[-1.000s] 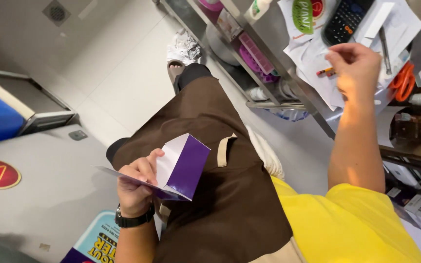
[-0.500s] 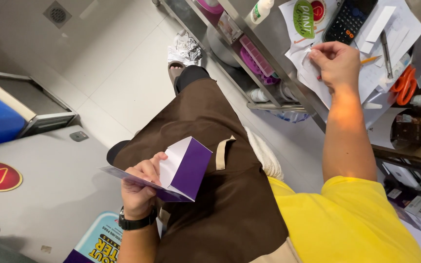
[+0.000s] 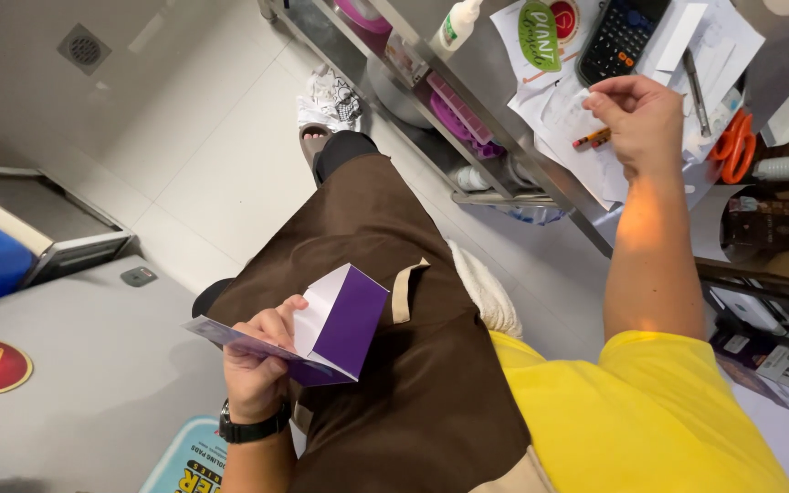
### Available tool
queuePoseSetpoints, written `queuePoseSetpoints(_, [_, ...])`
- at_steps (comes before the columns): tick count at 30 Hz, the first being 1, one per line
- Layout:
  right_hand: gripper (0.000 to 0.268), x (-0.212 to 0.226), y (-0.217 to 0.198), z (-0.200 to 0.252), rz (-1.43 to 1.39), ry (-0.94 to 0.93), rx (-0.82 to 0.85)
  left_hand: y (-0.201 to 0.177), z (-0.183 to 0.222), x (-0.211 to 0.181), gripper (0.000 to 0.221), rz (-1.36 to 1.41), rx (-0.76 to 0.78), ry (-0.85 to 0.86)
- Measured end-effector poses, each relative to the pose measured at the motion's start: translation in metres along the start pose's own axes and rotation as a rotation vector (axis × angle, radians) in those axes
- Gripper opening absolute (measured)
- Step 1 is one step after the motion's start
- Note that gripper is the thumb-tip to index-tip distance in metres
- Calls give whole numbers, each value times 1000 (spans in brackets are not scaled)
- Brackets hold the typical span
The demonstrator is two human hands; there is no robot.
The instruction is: Assembling a purple cardboard box by folding flaps and applying glue
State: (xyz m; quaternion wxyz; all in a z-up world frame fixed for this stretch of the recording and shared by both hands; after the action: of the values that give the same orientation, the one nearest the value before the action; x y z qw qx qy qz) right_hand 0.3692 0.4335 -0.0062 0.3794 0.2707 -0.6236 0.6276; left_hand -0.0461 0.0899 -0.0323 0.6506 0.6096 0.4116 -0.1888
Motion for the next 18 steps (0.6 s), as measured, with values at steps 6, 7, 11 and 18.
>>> queuePoseSetpoints(6, [9, 5, 10, 1, 41, 45, 23, -1, 2, 2, 11, -37, -35, -23])
queuePoseSetpoints(7, [8, 3, 11, 0, 30, 28, 35, -2, 2, 3, 10, -17, -39, -32])
queuePoseSetpoints(11, [4, 15, 17, 3, 21, 92, 62, -3, 4, 5, 8, -19, -60, -52])
queuePoseSetpoints(18, [8, 8, 13, 8, 618, -269, -56, 4, -5, -1, 14, -42, -43, -31])
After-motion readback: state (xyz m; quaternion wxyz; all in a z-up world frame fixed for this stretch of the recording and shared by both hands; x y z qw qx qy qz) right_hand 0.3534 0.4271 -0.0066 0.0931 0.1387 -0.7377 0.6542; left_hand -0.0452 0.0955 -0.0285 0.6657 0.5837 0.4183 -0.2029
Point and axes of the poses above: each hand's wrist, its own z-axis away from the middle knuckle, its own y-axis out of the palm, x = y × z, the point moved 3 cm from there along -z, towards the middle knuckle, and after that the axes turned 5 degrees about -x, right-handed, at the moved point
